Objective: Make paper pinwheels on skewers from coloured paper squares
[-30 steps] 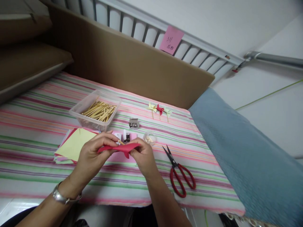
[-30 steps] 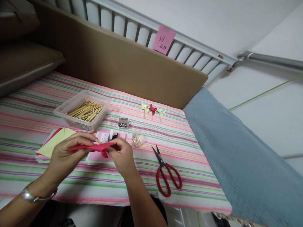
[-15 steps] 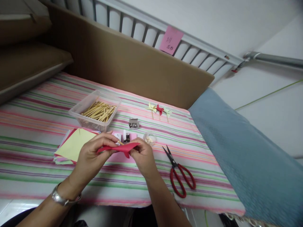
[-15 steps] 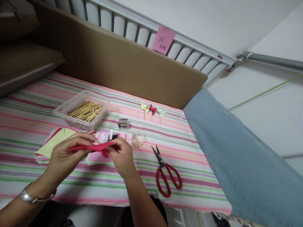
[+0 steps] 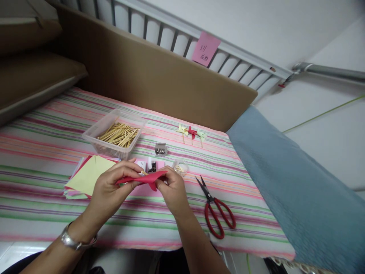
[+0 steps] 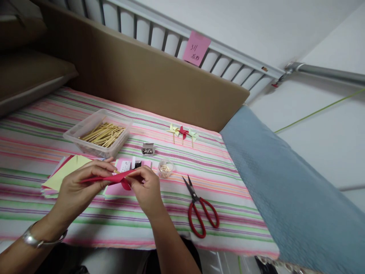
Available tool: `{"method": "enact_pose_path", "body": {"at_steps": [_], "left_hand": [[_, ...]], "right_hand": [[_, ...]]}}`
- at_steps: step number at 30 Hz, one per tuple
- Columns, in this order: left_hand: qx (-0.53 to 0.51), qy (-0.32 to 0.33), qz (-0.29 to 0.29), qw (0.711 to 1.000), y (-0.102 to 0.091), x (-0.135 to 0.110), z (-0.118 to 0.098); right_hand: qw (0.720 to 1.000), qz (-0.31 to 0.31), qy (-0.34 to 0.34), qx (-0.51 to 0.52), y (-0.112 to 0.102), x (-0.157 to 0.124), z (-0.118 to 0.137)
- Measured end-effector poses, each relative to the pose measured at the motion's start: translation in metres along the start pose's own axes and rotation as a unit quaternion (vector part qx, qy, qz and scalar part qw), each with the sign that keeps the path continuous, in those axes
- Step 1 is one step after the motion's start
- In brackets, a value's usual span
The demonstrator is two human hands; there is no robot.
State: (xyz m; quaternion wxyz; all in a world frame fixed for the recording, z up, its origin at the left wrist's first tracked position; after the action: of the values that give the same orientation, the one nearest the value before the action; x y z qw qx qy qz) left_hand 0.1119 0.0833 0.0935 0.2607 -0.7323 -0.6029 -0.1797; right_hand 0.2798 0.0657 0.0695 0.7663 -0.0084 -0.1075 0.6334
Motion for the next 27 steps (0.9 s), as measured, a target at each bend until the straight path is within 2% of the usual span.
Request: {"method": "enact_pose_path", "body": {"at_steps": [5, 27], "left_hand": [[-0.005, 0.000, -0.001, 1.000, 0.0003, -0.0007, 0.0018], [-0.013, -0.007, -0.002, 1.000, -0.0013, -0.0017, 0.0027]], "right_hand": [[1.000, -0.007, -0.020, -0.020, 0.0003, -0.0033, 0.0033], [0.999, 0.005, -0.023, -0.022, 0.0032, -0.0058, 0.0031]]}}
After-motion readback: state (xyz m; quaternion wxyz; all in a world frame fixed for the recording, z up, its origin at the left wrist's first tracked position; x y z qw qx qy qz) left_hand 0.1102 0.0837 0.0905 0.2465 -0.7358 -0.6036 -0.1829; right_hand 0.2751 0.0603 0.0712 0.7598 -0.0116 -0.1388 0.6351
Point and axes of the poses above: each hand's wrist, its own x-axis towards the middle knuckle, its own y-axis out of the palm, z = x × y, the point moved 10 cm from there along x, towards the middle knuckle, and after that the axes turned 5 degrees about y, right-handed, at the moved point
